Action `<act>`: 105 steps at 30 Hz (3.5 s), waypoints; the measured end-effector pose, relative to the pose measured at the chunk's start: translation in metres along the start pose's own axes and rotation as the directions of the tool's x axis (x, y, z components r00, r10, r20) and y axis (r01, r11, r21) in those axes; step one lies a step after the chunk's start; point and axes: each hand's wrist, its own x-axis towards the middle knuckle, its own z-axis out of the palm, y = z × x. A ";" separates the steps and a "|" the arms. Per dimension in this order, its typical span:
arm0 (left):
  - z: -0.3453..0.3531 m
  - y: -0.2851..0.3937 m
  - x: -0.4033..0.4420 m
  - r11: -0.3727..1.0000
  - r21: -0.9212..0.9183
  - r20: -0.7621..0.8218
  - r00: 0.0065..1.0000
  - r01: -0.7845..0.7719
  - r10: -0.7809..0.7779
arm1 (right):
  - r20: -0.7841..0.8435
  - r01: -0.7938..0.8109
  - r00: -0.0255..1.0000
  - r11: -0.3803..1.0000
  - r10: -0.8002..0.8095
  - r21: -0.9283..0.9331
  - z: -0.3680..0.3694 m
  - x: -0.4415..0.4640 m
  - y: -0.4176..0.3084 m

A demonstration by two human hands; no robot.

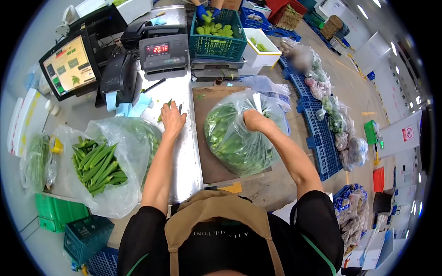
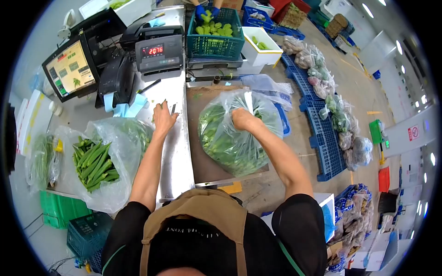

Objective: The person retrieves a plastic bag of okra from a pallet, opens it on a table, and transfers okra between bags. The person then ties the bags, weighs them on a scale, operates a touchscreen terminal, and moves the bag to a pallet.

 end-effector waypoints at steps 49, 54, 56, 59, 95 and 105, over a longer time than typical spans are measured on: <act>-0.197 -0.030 -0.128 0.835 0.194 -0.408 0.817 0.515 -0.408 | -0.013 0.395 0.892 0.792 -0.452 -0.466 0.162 0.032 0.135; -0.161 -0.016 -0.099 0.973 -0.042 -0.364 0.904 0.226 -0.225 | -0.467 0.695 0.696 0.674 -0.545 0.249 0.164 0.050 0.146; -0.166 -0.010 -0.085 0.987 -0.045 -0.385 0.909 0.154 -0.160 | -0.220 0.542 0.831 0.832 -0.510 0.119 0.126 0.041 0.119; -0.175 -0.018 -0.078 0.982 -0.084 -0.397 0.899 0.167 -0.187 | -0.319 0.562 0.799 0.821 -0.510 0.095 0.075 0.006 0.066; -0.216 -0.017 -0.148 0.936 0.089 -0.292 0.907 0.341 -0.303 | -0.757 0.667 0.613 0.366 0.225 0.649 -0.207 -0.064 -0.098; -0.187 -0.009 -0.120 0.956 -0.199 -0.077 0.969 0.214 -0.233 | -0.798 0.830 0.524 -0.032 -0.299 0.557 -0.206 -0.034 -0.338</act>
